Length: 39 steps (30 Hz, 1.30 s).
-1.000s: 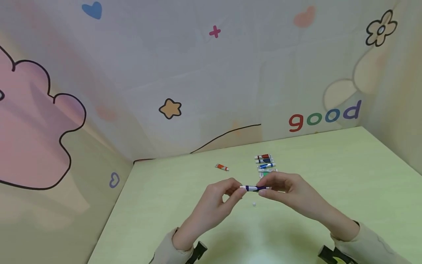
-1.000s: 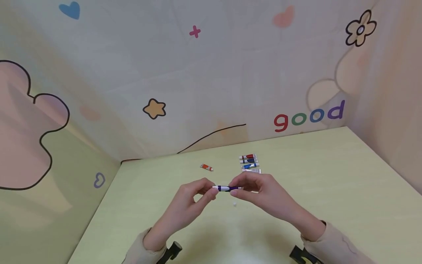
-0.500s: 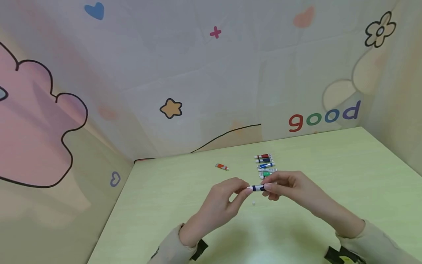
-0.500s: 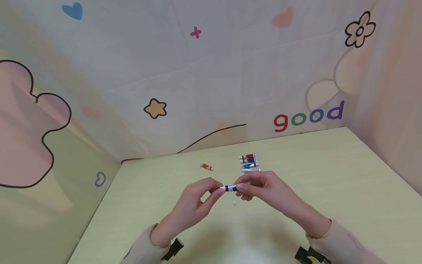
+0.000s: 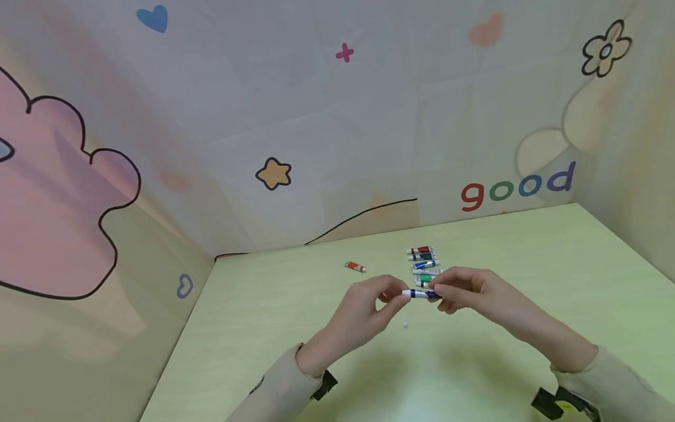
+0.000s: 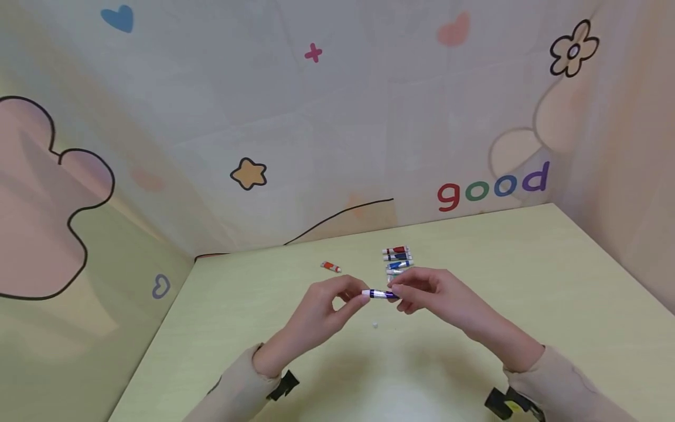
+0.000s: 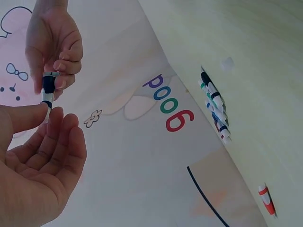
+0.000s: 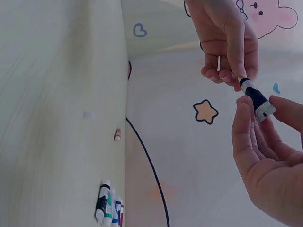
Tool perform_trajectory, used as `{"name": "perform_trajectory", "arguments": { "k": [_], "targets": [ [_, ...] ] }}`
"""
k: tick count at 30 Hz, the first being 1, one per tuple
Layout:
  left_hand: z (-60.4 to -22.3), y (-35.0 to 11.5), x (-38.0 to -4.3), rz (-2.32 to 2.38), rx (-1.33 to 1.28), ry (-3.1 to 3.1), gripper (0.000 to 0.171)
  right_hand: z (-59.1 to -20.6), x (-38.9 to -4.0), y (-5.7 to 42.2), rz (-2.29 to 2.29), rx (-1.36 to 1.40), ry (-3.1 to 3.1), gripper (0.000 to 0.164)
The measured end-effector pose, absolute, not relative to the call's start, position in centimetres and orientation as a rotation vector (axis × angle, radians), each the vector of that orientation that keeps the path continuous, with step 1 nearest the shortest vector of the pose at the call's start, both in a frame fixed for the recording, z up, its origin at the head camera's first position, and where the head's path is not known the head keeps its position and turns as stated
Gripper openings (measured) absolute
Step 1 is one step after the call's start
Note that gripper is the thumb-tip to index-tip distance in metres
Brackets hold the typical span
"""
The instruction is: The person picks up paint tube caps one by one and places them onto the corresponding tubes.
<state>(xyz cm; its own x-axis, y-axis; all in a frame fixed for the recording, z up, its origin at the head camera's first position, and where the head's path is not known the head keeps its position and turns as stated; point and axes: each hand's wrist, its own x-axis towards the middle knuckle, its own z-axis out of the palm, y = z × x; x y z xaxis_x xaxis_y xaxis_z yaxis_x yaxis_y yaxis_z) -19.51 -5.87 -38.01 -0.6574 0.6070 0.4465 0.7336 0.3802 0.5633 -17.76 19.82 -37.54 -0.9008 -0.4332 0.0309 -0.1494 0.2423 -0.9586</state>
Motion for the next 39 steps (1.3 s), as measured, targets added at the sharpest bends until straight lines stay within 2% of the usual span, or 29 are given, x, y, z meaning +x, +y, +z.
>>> {"name": "perform_trajectory", "arguments": {
  "k": [8, 18, 24, 39],
  "targets": [
    [-38.9, -4.5, -21.1, -1.285, -1.132, -2.604, 0.014, -38.1, -18.6, 20.8, -1.642, -0.530, 2.429, 0.034],
    [-41.0, -3.1, -24.8, -1.341, -0.992, -2.823, 0.011, -41.0, -21.6, 20.8, -1.419, -0.576, 2.633, 0.020],
    [-42.7, -2.4, -26.4, -1.350, -0.914, -2.958, 0.009, -41.8, -23.4, 21.5, -1.256, -0.609, 2.566, 0.018],
    [-45.4, -0.8, -28.8, -1.052, -0.937, -3.121, 0.007, -44.2, -26.2, 22.3, -1.195, -0.538, 2.400, 0.018]
  ]
}}
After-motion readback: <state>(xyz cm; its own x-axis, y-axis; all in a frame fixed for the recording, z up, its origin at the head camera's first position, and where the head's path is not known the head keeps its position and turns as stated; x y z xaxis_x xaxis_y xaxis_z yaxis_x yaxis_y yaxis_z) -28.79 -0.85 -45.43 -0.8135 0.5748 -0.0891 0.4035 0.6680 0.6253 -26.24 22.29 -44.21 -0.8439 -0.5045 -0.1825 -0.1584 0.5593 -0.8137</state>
